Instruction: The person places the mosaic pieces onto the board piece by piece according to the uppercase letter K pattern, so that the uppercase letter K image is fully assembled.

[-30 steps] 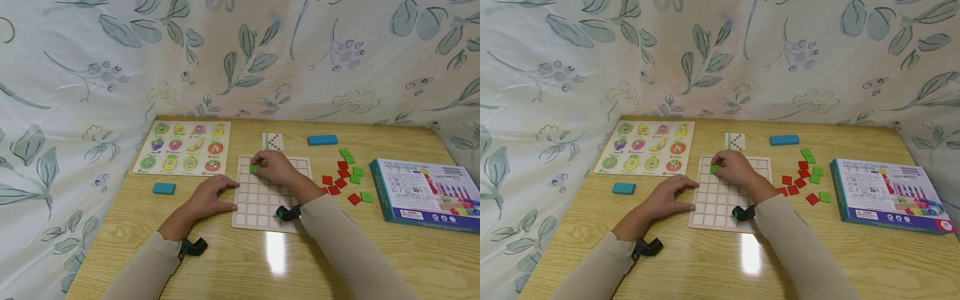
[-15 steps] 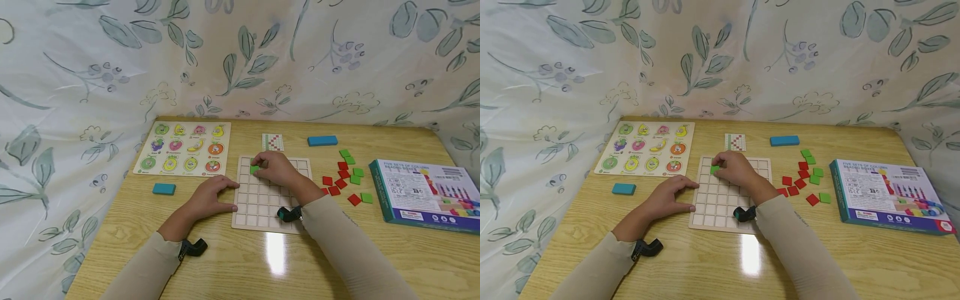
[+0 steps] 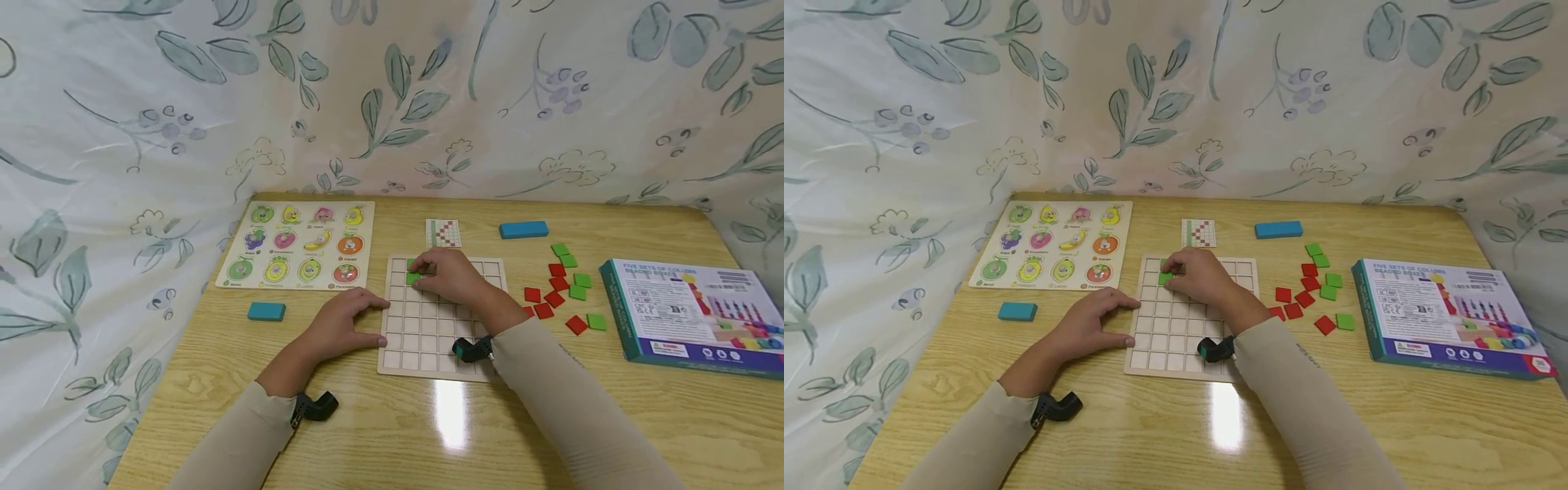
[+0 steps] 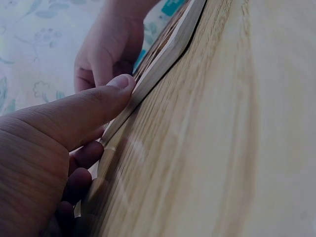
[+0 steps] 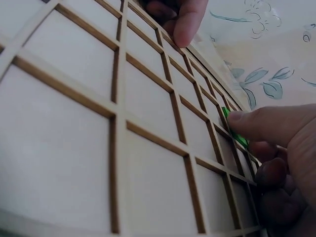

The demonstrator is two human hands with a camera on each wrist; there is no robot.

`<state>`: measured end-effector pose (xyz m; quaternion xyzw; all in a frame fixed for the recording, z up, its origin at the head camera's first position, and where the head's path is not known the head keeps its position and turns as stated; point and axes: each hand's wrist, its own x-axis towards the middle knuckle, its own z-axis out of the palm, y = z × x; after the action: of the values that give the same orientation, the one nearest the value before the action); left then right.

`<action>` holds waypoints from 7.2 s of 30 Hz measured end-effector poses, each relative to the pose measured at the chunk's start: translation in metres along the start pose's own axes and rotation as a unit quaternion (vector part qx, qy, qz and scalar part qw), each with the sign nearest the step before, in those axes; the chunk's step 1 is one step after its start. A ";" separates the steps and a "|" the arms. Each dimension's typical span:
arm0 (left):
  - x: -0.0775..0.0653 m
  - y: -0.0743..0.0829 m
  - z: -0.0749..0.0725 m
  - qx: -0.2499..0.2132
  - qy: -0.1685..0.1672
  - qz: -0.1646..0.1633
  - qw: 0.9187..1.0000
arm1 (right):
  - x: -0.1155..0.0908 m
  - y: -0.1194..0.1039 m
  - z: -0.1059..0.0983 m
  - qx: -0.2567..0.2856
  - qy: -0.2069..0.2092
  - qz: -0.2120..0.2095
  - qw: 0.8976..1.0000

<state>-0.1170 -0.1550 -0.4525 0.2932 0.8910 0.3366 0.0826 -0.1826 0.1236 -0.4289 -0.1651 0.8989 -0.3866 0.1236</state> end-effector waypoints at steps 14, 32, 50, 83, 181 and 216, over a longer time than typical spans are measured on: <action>0.001 0.000 0.001 0.004 -0.001 -0.003 1.000 | -0.037 0.012 -0.030 0.047 0.030 0.030 0.998; -0.001 0.001 0.002 0.014 0.004 -0.013 1.000 | -0.126 0.052 -0.123 0.015 -0.028 0.007 0.999; -0.002 0.000 0.001 0.006 0.014 -0.002 1.000 | -0.178 0.120 -0.168 -0.143 -0.002 -0.015 0.990; -0.002 0.000 0.004 -0.009 0.009 -0.015 1.000 | -0.175 0.136 -0.167 -0.243 -0.076 -0.054 0.966; -0.002 -0.002 0.001 -0.007 -0.004 0.002 1.000 | -0.009 0.007 0.012 -0.038 -0.037 -0.166 0.985; -0.003 -0.003 0.000 -0.009 -0.003 -0.003 1.000 | -0.037 -0.001 -0.003 0.004 0.044 -0.069 0.997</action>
<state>-0.1162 -0.1582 -0.4548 0.2911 0.8886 0.3433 0.0885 -0.1501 0.1395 -0.4227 -0.2088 0.8886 -0.4044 0.0575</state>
